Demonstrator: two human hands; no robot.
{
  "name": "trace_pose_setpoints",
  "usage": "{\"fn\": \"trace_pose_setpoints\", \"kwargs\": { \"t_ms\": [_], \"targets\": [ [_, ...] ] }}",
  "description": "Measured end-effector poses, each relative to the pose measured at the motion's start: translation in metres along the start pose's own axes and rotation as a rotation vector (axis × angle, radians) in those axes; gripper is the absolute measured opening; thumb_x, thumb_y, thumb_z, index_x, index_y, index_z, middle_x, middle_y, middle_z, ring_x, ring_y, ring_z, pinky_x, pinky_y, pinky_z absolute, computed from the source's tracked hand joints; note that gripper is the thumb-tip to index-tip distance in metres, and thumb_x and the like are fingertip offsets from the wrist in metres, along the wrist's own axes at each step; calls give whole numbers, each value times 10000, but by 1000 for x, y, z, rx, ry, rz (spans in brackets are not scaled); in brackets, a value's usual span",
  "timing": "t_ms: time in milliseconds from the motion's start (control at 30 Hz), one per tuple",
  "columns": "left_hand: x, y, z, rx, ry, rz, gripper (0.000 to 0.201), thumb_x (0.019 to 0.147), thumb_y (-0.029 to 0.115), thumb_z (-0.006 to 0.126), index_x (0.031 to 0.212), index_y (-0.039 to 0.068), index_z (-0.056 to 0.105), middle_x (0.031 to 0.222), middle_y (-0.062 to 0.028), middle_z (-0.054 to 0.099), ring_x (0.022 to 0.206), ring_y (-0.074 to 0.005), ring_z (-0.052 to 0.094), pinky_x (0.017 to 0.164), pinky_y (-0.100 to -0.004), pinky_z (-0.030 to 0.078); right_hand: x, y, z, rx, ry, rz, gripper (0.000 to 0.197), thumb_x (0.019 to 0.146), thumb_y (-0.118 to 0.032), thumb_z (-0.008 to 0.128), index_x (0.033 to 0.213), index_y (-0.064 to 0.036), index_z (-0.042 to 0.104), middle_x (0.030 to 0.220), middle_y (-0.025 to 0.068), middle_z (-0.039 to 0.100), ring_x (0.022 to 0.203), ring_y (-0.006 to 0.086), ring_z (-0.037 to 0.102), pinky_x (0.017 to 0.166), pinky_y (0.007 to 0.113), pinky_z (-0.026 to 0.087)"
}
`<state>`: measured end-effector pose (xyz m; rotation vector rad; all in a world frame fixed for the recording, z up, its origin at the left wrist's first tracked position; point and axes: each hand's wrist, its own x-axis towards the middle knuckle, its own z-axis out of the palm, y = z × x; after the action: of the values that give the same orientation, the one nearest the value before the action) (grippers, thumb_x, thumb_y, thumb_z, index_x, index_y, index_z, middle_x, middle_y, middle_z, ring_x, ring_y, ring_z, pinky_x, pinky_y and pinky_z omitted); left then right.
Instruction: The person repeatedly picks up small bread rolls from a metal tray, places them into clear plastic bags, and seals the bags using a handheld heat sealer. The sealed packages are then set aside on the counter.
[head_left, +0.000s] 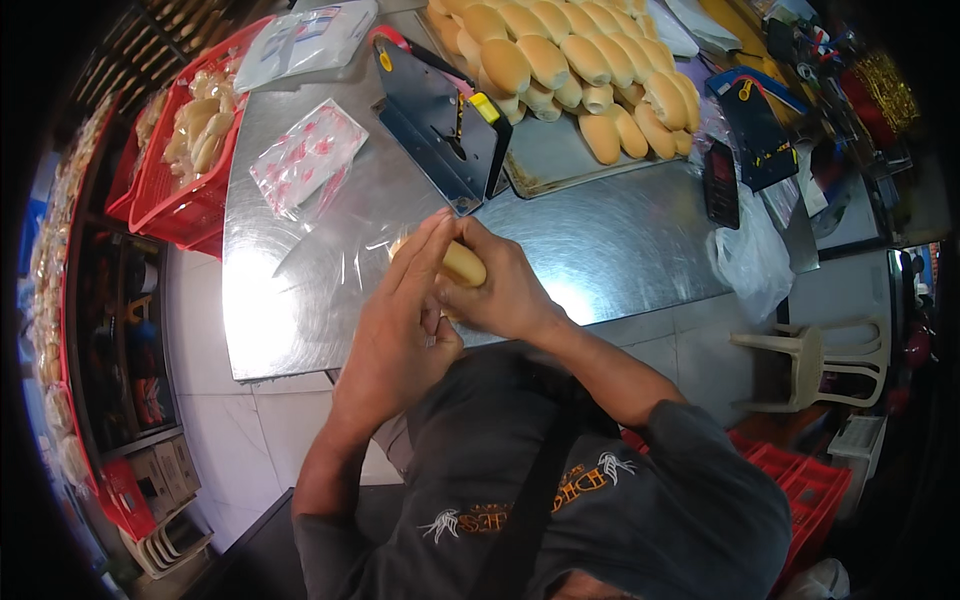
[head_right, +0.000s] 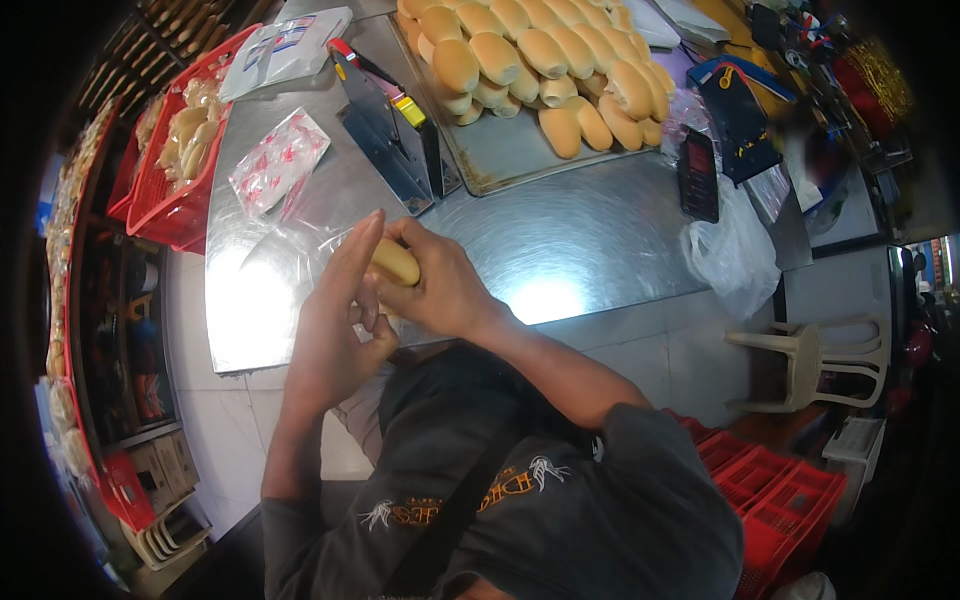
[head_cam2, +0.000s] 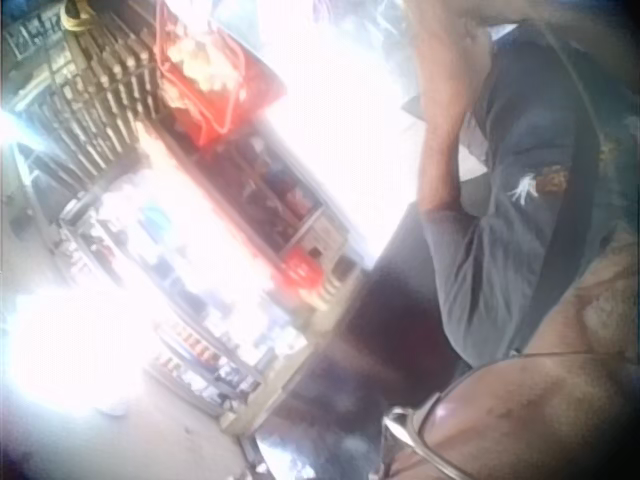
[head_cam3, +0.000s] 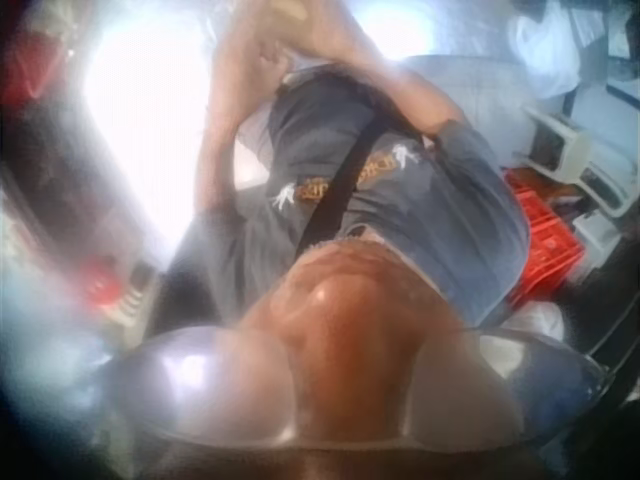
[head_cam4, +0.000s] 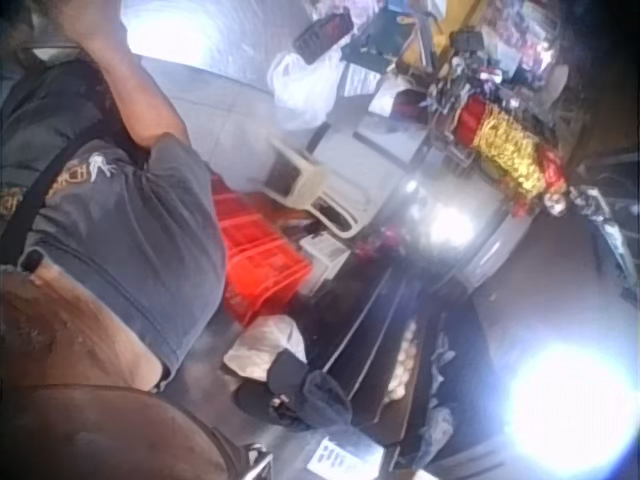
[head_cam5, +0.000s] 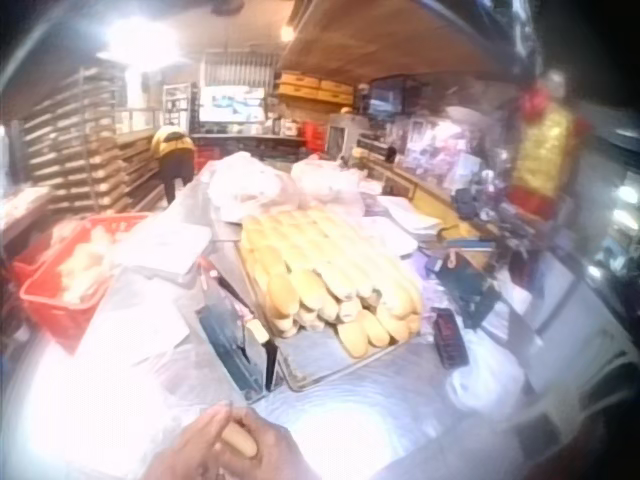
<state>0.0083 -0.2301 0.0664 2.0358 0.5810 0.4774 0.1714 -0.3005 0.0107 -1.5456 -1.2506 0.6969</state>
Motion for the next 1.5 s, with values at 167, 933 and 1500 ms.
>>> {"fn": "trace_pose_setpoints", "kwargs": {
  "t_ms": [167, 933, 1500],
  "targets": [
    [12, 3, -16, 172, 67, 159, 605, 783, -141, 632, 1350, 70, 658, 1576, -177, 518, 1138, -374, 720, 849, -414, 596, 8, -3, -8, -70, -76, 92, 483, 910, -308, 804, 1173, 25, 572, 975, 233, 733, 938, 413, 748, 829, 445, 578],
    [6, -20, -6, 310, 299, 18, 214, 877, -20, 784, 982, -5, 598, 988, -150, 615, 713, -270, 664, 657, -383, 577, 84, 102, -285, -1151, 623, -21, 748, 888, -520, 792, 1410, -20, 596, 1391, 257, 612, 1256, 448, 624, 1034, 521, 526],
    [2, -37, 9, 245, 351, 106, 142, 964, 43, 709, 1031, -25, 604, 1182, -178, 620, 959, -295, 654, 812, -396, 550, 59, 61, -332, -391, 167, 111, 635, 858, -327, 867, 1419, -86, 694, 1255, 57, 739, 1124, 150, 659, 1006, 309, 502]
  ]
}}
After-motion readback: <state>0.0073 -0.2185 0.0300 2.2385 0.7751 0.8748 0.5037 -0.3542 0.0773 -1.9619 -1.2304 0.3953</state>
